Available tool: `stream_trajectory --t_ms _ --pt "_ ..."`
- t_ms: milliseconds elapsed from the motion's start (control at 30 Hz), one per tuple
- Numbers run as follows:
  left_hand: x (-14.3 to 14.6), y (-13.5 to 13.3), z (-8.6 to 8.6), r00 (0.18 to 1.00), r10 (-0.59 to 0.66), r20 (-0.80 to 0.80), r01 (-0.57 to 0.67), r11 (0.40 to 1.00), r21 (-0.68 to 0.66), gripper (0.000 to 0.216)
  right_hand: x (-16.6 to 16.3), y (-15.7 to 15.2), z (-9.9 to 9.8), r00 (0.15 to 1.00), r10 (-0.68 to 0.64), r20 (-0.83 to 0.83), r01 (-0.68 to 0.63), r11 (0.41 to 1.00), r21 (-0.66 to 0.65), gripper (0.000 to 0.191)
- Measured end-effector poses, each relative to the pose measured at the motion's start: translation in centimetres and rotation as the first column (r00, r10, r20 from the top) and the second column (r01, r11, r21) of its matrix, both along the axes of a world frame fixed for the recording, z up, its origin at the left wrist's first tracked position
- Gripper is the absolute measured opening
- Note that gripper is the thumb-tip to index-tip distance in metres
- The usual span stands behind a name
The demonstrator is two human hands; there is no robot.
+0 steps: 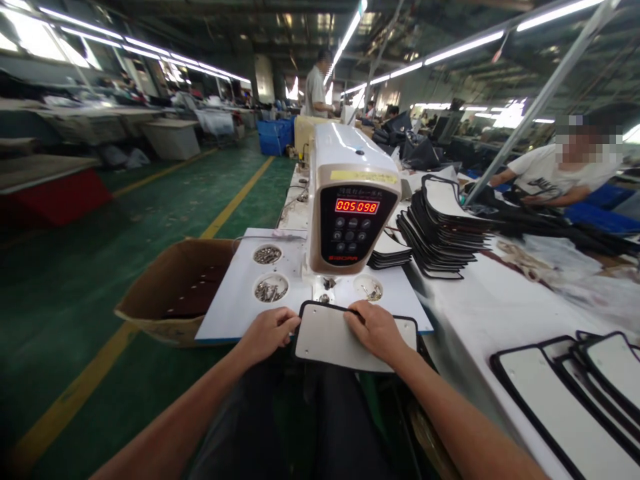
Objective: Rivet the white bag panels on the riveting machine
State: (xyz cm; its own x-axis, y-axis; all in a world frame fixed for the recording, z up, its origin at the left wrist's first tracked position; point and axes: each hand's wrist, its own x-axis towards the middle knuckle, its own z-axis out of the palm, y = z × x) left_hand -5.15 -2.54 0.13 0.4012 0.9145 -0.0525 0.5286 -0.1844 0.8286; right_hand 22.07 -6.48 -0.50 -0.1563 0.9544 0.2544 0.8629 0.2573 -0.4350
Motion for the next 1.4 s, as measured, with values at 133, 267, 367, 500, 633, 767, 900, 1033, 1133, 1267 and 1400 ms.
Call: stream_trajectory --t_ms 133,267,367,500,633,767,900,1033,1133,1267,1400 --pt "1.4 0.2 -0.6 0.995 0.09 0.035 -0.092 0.993 0.07 0.036 -0.4 0.5 -0.4 0.992 -0.127 -0.01 0.127 0.992 -0.026 0.033" --pt "3.5 1.2 -0.6 0.99 0.127 0.061 -0.132 0.987 0.089 0.036 -1.2 1.8 -0.6 0.983 -0.181 0.023 0.182 0.983 -0.02 0.042" --pt "4.4 2.2 -0.9 0.981 0.175 0.078 -0.18 0.981 0.07 0.034 -1.4 2.9 -0.7 0.976 -0.216 0.015 0.216 0.976 0.001 0.044" --pt "5.1 3.4 -1.6 0.98 0.187 0.067 -0.193 0.978 0.082 0.04 -1.1 4.1 -1.0 0.968 -0.248 -0.038 0.246 0.969 -0.034 0.044" --pt "5.6 4.1 -2.0 0.981 0.191 0.024 -0.192 0.98 0.05 0.041 -0.9 4.5 -1.1 0.967 -0.248 -0.064 0.242 0.966 -0.09 0.047" --pt "5.6 4.1 -1.8 0.983 0.184 0.03 -0.184 0.983 0.008 0.04 -1.0 4.1 -1.1 0.964 -0.247 -0.097 0.237 0.966 -0.101 0.048" --pt "5.2 2.9 -1.3 0.978 0.19 0.082 -0.188 0.982 -0.03 0.039 -1.4 3.1 -1.0 0.962 -0.245 -0.125 0.237 0.969 -0.07 0.047" --pt "4.5 0.7 -1.0 0.975 0.214 0.065 -0.215 0.977 -0.002 0.041 -1.9 1.2 -0.7 0.964 -0.223 -0.144 0.216 0.974 -0.061 0.045" --pt "3.9 -1.5 -0.9 0.974 0.178 0.138 -0.175 0.984 -0.034 0.039 -2.4 -1.0 -0.7 0.969 -0.184 -0.165 0.176 0.983 -0.06 0.042" --pt "3.5 -4.0 -0.4 0.979 0.139 0.147 -0.137 0.99 -0.025 0.037 -3.2 -3.8 -0.6 0.984 -0.104 -0.142 0.096 0.994 -0.06 0.04" --pt "3.3 -5.8 1.2 0.989 0.049 0.14 -0.061 0.995 0.08 0.029 -3.6 -5.7 0.1 0.972 0.014 -0.236 -0.032 0.997 -0.075 0.03"
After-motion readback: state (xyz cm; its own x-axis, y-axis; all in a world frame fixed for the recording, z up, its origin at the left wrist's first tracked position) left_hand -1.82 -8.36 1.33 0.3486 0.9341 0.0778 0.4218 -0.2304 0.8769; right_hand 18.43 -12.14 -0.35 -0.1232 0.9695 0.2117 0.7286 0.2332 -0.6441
